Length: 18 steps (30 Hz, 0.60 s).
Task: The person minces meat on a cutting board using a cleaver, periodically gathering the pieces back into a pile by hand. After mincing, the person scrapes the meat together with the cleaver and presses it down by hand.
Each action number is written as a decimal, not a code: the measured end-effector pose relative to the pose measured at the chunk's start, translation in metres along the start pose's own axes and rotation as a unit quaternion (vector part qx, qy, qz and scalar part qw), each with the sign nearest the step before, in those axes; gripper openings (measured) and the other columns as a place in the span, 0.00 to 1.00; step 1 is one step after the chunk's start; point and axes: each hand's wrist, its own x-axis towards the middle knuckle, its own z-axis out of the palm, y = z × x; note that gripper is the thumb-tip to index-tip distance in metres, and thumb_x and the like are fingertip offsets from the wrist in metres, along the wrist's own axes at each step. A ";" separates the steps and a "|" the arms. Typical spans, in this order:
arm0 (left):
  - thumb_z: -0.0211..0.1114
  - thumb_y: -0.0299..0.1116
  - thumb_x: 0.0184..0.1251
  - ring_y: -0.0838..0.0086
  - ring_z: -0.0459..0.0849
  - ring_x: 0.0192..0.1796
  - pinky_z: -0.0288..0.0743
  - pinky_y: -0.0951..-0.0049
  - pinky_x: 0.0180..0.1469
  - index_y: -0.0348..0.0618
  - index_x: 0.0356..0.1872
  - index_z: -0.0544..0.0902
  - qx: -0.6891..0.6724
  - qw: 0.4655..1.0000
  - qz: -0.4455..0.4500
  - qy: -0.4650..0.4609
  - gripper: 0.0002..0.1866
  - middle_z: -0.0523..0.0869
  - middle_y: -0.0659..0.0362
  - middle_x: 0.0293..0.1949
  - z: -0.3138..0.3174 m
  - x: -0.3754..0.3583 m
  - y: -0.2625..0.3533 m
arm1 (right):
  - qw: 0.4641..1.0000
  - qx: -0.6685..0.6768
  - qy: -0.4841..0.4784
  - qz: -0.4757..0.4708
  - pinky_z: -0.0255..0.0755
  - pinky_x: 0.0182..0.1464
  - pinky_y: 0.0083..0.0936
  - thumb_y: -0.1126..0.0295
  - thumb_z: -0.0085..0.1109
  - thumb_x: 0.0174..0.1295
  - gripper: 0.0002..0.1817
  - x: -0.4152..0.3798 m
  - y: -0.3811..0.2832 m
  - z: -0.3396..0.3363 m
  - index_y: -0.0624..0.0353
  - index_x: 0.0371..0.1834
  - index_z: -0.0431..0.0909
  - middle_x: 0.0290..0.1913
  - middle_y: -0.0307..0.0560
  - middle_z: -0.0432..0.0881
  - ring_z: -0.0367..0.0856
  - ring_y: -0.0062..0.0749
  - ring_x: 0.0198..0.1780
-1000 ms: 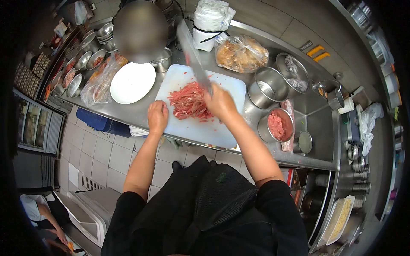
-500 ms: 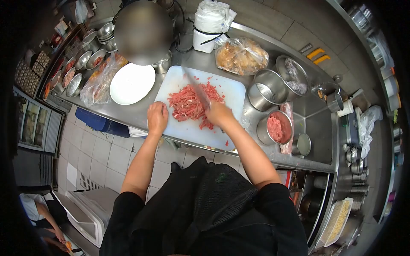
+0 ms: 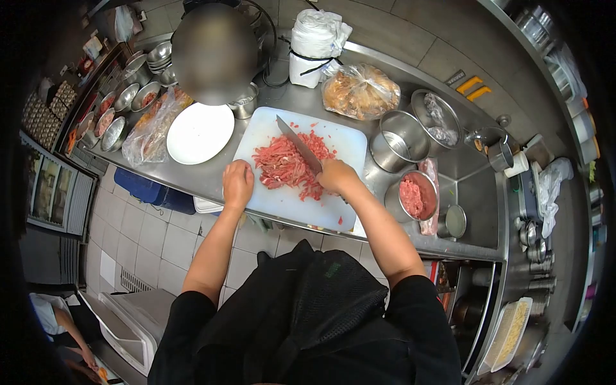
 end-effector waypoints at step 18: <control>0.62 0.26 0.63 0.53 0.78 0.48 0.69 0.56 0.51 0.42 0.37 0.79 0.002 1.000 0.003 0.005 0.04 0.83 0.53 0.42 0.003 0.001 -0.003 | 0.998 0.051 -0.004 0.037 0.81 0.33 0.38 0.64 0.56 0.63 0.21 -0.007 0.021 0.007 0.67 0.54 0.77 0.32 0.58 0.87 0.86 0.43 0.24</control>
